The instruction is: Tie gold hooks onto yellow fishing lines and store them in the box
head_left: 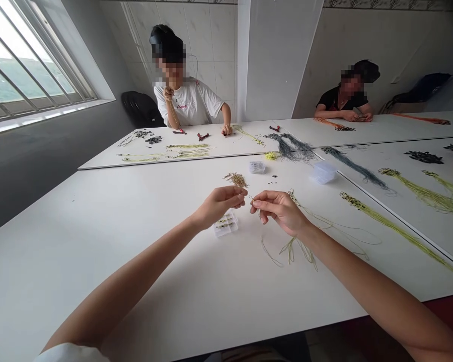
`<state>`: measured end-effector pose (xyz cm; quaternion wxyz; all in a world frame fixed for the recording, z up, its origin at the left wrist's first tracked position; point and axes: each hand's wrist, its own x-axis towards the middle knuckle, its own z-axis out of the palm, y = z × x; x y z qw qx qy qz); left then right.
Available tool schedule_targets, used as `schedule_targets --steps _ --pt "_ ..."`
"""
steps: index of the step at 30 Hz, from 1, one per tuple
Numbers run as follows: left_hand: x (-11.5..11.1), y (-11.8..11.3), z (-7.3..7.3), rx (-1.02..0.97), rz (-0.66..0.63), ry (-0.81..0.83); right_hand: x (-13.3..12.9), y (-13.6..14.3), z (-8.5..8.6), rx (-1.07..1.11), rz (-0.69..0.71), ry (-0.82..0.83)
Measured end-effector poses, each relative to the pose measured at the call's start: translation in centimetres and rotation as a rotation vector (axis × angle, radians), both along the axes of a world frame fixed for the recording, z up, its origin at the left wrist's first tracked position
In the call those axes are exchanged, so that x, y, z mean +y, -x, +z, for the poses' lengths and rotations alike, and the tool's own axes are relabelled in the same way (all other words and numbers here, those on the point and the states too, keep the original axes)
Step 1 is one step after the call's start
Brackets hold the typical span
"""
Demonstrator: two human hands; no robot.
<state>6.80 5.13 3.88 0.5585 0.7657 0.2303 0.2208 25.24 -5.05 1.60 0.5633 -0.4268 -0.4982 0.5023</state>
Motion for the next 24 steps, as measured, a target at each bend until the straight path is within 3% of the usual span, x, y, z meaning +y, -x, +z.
schedule_targets --steps 4,9,19,24 --pt "-2.4 0.7 0.2 -0.122 0.004 0.184 -0.3 0.8 0.1 0.036 0.078 0.034" --pt "-2.5 0.8 -0.4 -0.152 0.114 0.291 -0.5 0.9 0.1 0.018 0.098 0.041" --pt "-2.1 0.6 -1.2 -0.144 0.17 0.333 -0.2 0.9 -0.5 -0.087 0.069 0.001" --pt "-2.1 0.6 -1.5 -0.168 0.225 0.248 -0.2 1.1 -0.8 -0.139 -0.005 0.011"
